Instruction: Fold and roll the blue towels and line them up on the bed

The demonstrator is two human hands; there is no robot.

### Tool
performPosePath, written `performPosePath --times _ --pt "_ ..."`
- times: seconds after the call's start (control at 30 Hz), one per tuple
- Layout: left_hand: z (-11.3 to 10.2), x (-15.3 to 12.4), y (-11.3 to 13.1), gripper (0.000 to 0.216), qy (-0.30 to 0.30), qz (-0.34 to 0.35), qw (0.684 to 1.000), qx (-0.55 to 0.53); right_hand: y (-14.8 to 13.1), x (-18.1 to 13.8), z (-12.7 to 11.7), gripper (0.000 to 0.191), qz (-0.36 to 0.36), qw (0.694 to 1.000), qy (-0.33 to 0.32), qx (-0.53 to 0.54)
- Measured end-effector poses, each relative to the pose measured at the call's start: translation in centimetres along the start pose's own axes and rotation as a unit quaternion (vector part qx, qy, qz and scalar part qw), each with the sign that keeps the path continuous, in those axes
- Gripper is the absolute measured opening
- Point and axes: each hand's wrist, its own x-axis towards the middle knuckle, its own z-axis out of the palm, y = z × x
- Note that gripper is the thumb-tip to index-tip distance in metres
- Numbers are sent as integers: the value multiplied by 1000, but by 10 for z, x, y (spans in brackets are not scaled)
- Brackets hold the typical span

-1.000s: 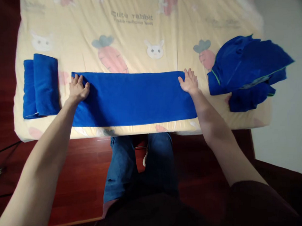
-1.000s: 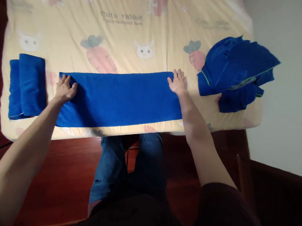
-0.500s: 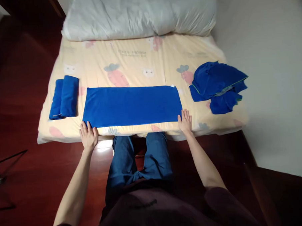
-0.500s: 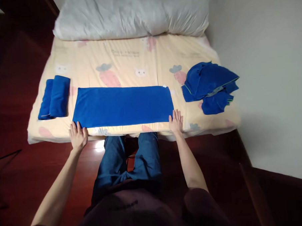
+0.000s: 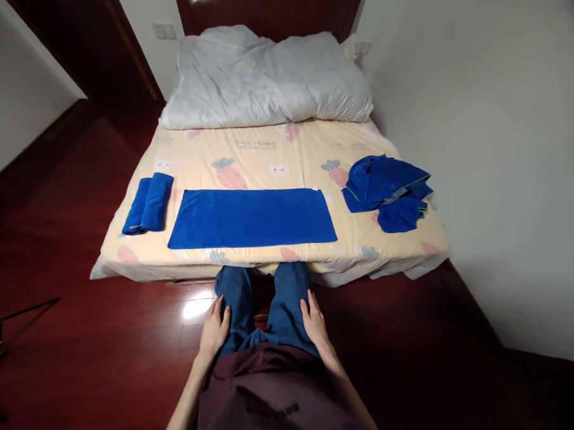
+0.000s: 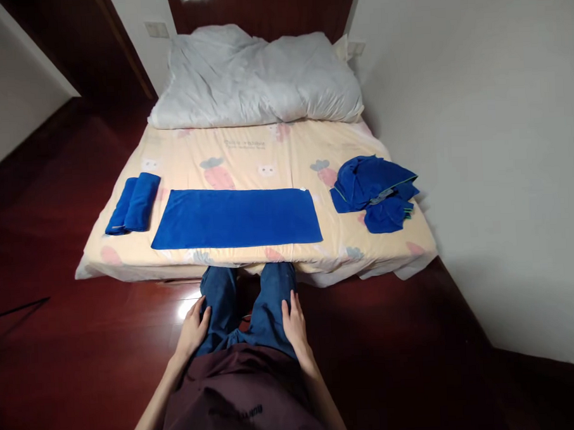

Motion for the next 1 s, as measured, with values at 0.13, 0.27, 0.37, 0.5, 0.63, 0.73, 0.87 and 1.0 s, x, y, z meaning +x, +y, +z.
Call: performPosePath --times 0.13,0.27,0.37,0.5,0.63,0.73,0.87,1.0 --pt "-5 16 13 58 11 11 999 32 -13 -13 -3 75 -33 997 -18 -72" --pt "6 28 42 52 8 41 997 57 -33 -13 -1 62 -68 986 -12 -153" --pt "23 27 65 52 -10 67 997 43 -36 -10 -3 59 -76 980 -16 -183" --pt "44 19 81 55 -58 109 991 -45 -31 -6 -7 58 -86 973 -28 -211" --pt "51 28 94 65 -52 116 982 -141 -31 -7 -7 56 -88 966 -15 -241" --pt "49 50 112 73 -40 80 969 -230 -33 -8 -6 56 -90 963 -17 -253" --pt "49 87 140 84 -60 5 940 -335 -35 -9 -7 56 -87 963 -24 -255" --pt "54 115 156 86 -94 -92 889 -439 -34 -10 -8 56 -88 963 -20 -255"
